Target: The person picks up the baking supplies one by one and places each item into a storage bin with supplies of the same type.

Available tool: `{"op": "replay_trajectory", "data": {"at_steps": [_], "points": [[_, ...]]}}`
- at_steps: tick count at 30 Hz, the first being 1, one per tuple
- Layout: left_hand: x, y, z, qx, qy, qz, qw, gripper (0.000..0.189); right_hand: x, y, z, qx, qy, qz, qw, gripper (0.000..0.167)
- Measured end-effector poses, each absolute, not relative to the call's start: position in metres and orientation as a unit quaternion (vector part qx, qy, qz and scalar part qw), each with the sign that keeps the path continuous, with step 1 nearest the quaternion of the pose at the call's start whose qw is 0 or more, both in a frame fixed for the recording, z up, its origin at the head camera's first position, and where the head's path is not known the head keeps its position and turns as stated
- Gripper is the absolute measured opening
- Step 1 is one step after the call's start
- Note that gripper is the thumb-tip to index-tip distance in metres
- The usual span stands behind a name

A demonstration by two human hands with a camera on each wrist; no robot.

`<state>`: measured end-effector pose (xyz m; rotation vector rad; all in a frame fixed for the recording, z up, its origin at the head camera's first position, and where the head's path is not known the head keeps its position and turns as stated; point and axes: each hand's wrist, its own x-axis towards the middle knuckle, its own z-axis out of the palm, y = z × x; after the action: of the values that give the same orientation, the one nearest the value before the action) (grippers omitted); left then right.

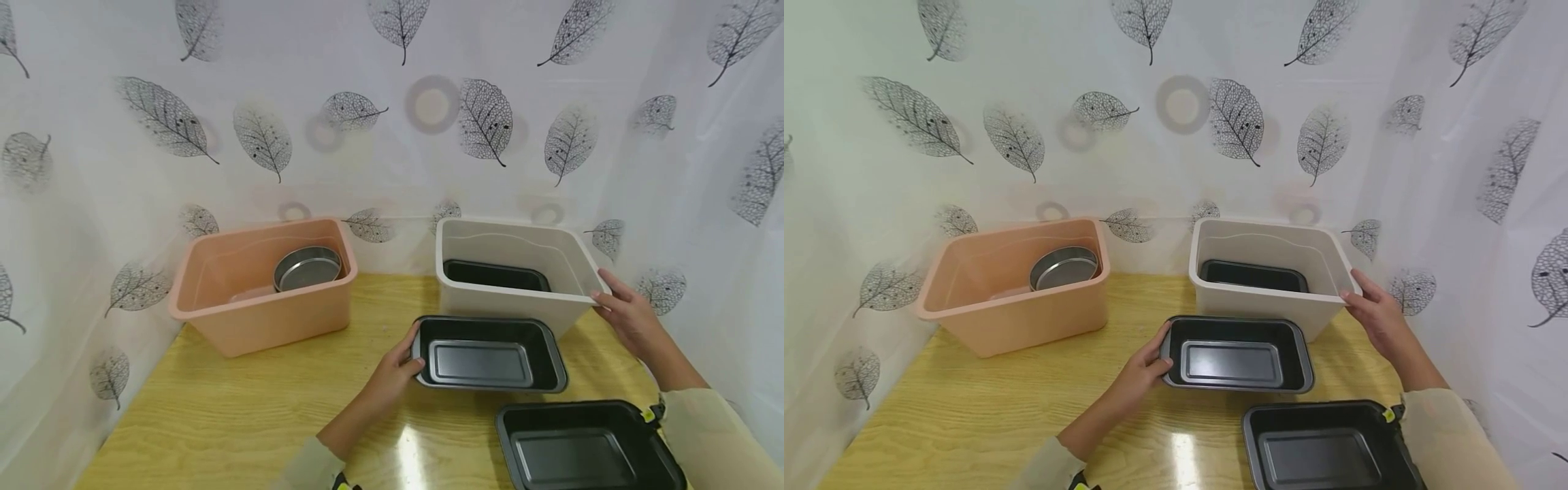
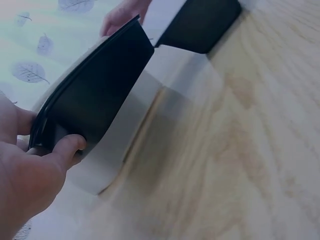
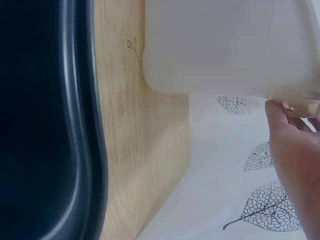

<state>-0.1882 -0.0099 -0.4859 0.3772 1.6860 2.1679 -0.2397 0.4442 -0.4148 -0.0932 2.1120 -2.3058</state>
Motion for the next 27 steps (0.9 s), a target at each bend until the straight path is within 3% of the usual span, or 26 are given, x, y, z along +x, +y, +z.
{"op": "replay_trajectory", "data": {"at_steps": [27], "points": [[-0.204,-0.017,-0.418,0.185,0.589,0.761,0.200,0.068,-0.239,0.449,-0.415,-0.040,0.712,-0.700,0.030,0.075]]}}
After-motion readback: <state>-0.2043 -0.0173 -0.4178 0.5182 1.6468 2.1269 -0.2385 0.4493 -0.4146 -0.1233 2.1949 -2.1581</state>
